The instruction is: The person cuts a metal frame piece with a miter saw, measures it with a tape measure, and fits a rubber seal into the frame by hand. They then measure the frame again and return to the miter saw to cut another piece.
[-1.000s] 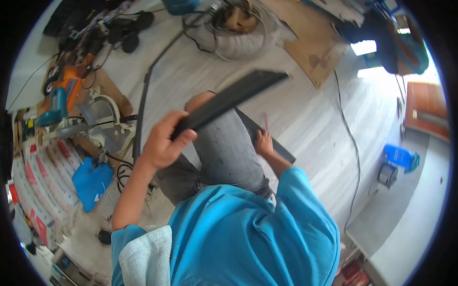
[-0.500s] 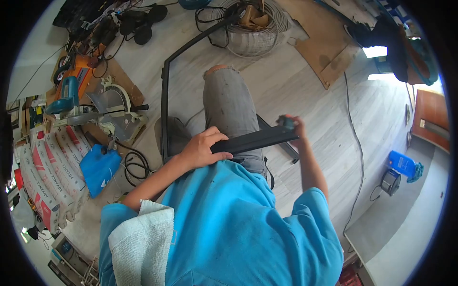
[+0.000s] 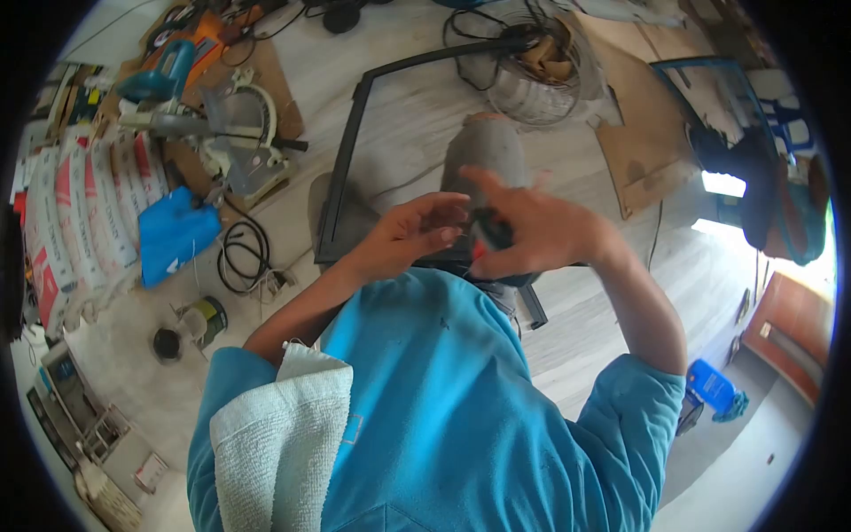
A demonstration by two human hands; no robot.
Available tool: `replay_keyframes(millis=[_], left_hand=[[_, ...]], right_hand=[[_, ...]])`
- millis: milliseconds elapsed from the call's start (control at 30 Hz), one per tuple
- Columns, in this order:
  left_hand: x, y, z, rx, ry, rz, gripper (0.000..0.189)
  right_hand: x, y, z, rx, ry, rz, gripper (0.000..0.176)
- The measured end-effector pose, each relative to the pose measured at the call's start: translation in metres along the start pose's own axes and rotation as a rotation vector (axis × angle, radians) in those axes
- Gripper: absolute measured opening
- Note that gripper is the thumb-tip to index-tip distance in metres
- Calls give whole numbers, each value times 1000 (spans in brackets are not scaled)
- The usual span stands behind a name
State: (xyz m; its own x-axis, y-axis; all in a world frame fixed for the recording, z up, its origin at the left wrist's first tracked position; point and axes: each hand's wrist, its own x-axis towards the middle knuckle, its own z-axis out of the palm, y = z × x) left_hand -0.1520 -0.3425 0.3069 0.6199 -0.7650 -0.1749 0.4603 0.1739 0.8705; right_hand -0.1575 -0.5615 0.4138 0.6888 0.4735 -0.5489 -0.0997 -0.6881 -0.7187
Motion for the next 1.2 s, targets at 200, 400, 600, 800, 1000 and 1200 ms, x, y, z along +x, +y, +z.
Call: replay_keyframes(millis=[200,400,600,800,1000,1200], left_hand=[[-45,-9,-4,58,9,-94,29],[-127,-16,-61,3,536,-130,21],[-172,-64,-154,171,923,-390,17],[-156,-76,-170,319,898,-476,15],[-157,-69,-171,492,839,-500,15],[-170,-89,-201,606,682,-510,14]], right_hand=[[25,-4,29,33,-322,-31,78],[-41,34,-34,-69,-511,390,51],[-73,69,-68,-355,-436,627,38],[-64,59,-61,-403,-176,886,39],[-62,45,-54,-461,-127,925,35],[-90,96,-54,-593,-532,157,23]])
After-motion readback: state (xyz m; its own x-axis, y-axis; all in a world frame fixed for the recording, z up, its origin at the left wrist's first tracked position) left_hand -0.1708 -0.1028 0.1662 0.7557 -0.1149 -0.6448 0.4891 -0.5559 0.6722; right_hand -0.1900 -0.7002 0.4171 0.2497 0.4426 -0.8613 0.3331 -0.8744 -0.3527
